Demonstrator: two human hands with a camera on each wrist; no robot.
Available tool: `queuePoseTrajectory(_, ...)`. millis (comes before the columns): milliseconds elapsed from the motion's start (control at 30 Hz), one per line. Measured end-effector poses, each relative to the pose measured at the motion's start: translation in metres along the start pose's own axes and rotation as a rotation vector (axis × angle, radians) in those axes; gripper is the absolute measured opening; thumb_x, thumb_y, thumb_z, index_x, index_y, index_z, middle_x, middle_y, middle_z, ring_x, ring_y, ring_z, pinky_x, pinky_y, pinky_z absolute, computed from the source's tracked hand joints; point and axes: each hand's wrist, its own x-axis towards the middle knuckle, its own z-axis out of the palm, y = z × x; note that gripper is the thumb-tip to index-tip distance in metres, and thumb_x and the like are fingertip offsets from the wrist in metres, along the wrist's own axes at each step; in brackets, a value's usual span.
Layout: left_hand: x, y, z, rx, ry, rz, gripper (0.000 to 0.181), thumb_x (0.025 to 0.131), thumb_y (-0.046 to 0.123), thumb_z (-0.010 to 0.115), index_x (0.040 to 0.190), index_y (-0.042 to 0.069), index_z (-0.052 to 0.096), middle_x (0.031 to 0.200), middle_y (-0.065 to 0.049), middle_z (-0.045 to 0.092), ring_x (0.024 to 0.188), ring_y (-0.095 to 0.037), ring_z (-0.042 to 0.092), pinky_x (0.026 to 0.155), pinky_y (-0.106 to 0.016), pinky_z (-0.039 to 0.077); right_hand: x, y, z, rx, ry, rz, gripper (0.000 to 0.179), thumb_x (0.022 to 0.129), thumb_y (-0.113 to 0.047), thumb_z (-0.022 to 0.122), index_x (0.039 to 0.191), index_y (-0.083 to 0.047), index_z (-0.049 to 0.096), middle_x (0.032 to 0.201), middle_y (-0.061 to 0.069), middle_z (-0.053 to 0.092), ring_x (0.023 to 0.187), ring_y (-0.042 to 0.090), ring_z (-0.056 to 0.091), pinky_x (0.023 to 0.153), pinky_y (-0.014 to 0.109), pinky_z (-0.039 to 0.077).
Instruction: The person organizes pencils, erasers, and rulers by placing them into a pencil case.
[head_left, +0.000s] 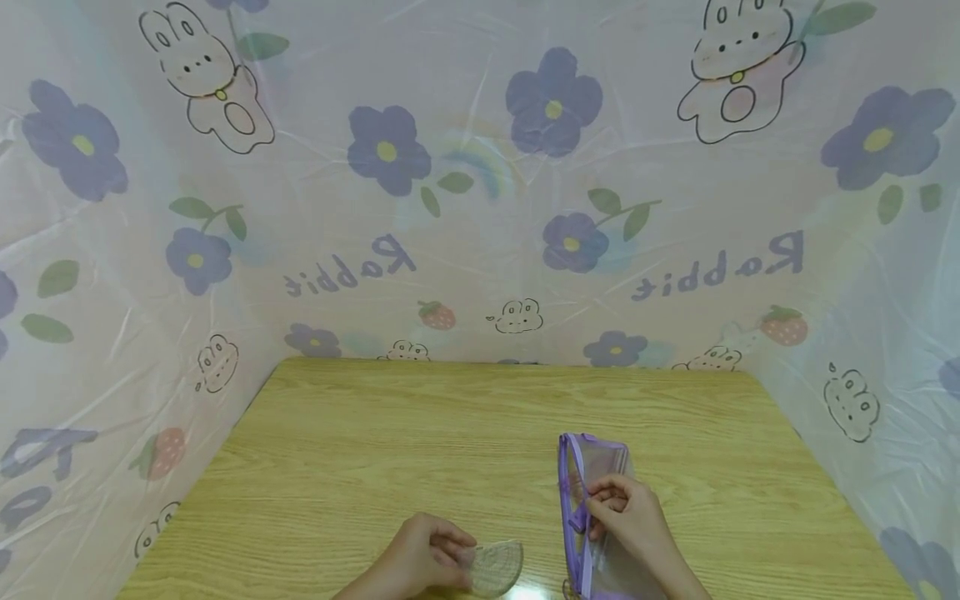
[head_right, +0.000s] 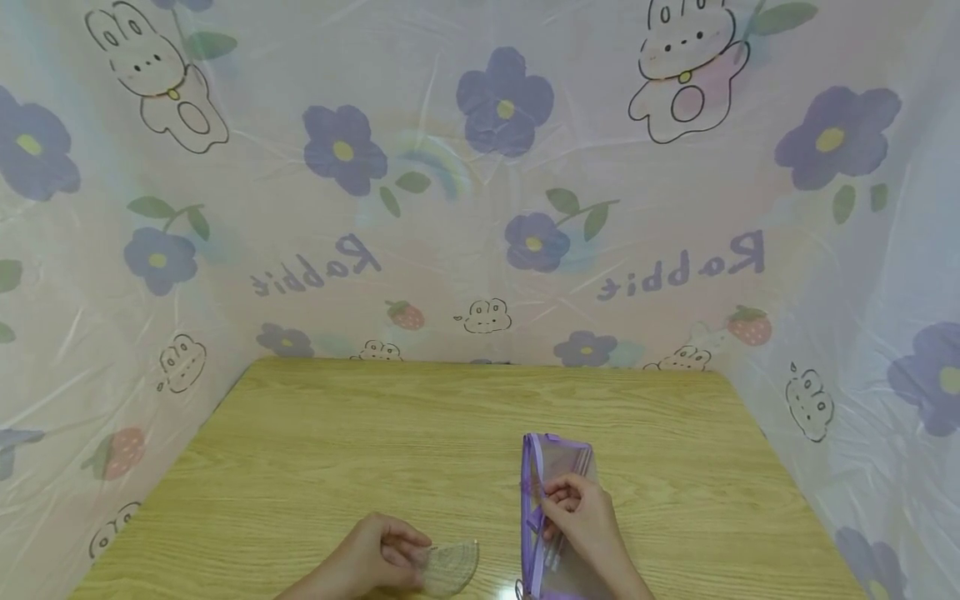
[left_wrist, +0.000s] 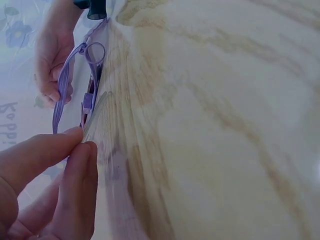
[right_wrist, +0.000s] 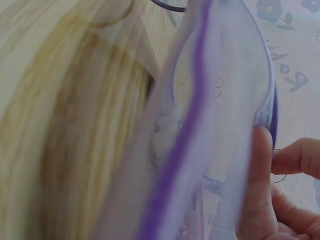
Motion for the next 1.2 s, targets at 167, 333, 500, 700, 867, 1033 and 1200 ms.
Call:
queuePoseTrajectory(167, 0.003, -0.002, -0.001, -0.067, -0.011, -0.018, 0.027, 0.077, -0.01, 0.079, 0.103, -0.008, 0.072, 0.088, -0.016, 0.072, 0.08, -0.024, 0.072, 0.07, -0.027, 0.06, 0.0, -0.002, -0.001, 0.013, -0.02, 0.021, 0.016, 0.084, 0.01, 0.067, 0.099, 0.015, 0.063, 0.08, 0.013, 0.065, 0.051, 0.019, 0.063, 0.052, 0.028, 0.057)
queuePoseTrajectory(333, 0.006, -0.004, -0.003, -0.14, -0.04, -0.031, 0.021, 0.085, -0.01, 0.072, 0.106, -0.014, 0.069, 0.088, -0.02, 0.072, 0.081, -0.029, 0.073, 0.07, -0.034, 0.061, -0.001, -0.003, -0.002, 0.019, -0.03, 0.037, 0.017, 0.085, 0.01, 0.066, 0.101, 0.016, 0.062, 0.081, 0.013, 0.065, 0.052, 0.02, 0.064, 0.053, 0.029, 0.058)
queuePoseTrajectory(500, 0.007, -0.003, -0.004, -0.172, -0.042, -0.047, 0.022, 0.087, -0.008, 0.072, 0.108, -0.014, 0.069, 0.089, -0.022, 0.072, 0.081, -0.031, 0.073, 0.071, -0.035, 0.061, -0.001, -0.003, -0.002, 0.018, -0.028, 0.036, 0.017, 0.085, 0.01, 0.067, 0.101, 0.016, 0.062, 0.081, 0.013, 0.065, 0.052, 0.02, 0.064, 0.053, 0.028, 0.058)
queuePoseTrajectory(700, 0.007, -0.001, -0.005, -0.221, -0.035, -0.066, 0.023, 0.087, -0.007, 0.072, 0.109, -0.014, 0.069, 0.093, -0.024, 0.072, 0.083, -0.032, 0.073, 0.073, -0.035, 0.061, -0.001, -0.004, -0.002, 0.02, -0.022, 0.038, 0.018, 0.085, 0.01, 0.067, 0.101, 0.016, 0.061, 0.081, 0.013, 0.065, 0.051, 0.02, 0.063, 0.053, 0.029, 0.057)
queuePoseTrajectory(867, 0.01, 0.0, -0.007, -0.235, -0.028, -0.062, 0.025, 0.087, -0.005, 0.073, 0.11, -0.013, 0.069, 0.095, -0.025, 0.072, 0.086, -0.033, 0.073, 0.075, -0.036, 0.06, -0.001, -0.004, -0.002, 0.016, -0.019, 0.041, 0.018, 0.085, 0.01, 0.067, 0.101, 0.016, 0.062, 0.08, 0.012, 0.065, 0.051, 0.02, 0.064, 0.053, 0.029, 0.057)
queuePoseTrajectory(1033, 0.015, 0.0, -0.008, -0.245, -0.017, -0.056, 0.026, 0.087, -0.004, 0.074, 0.111, -0.013, 0.068, 0.096, -0.025, 0.071, 0.087, -0.033, 0.073, 0.076, -0.036, 0.06, -0.001, -0.004, -0.001, 0.025, -0.021, 0.037, 0.018, 0.085, 0.011, 0.067, 0.101, 0.016, 0.061, 0.08, 0.012, 0.064, 0.051, 0.02, 0.063, 0.052, 0.03, 0.058)
queuePoseTrajectory(1200, 0.021, 0.0, -0.007, -0.244, 0.005, -0.037, 0.026, 0.087, -0.005, 0.073, 0.111, -0.014, 0.068, 0.096, -0.025, 0.071, 0.085, -0.03, 0.073, 0.075, -0.036, 0.06, 0.0, -0.004, -0.001, 0.036, -0.015, 0.035, 0.017, 0.084, 0.012, 0.066, 0.1, 0.016, 0.061, 0.08, 0.013, 0.064, 0.051, 0.02, 0.063, 0.051, 0.032, 0.058)
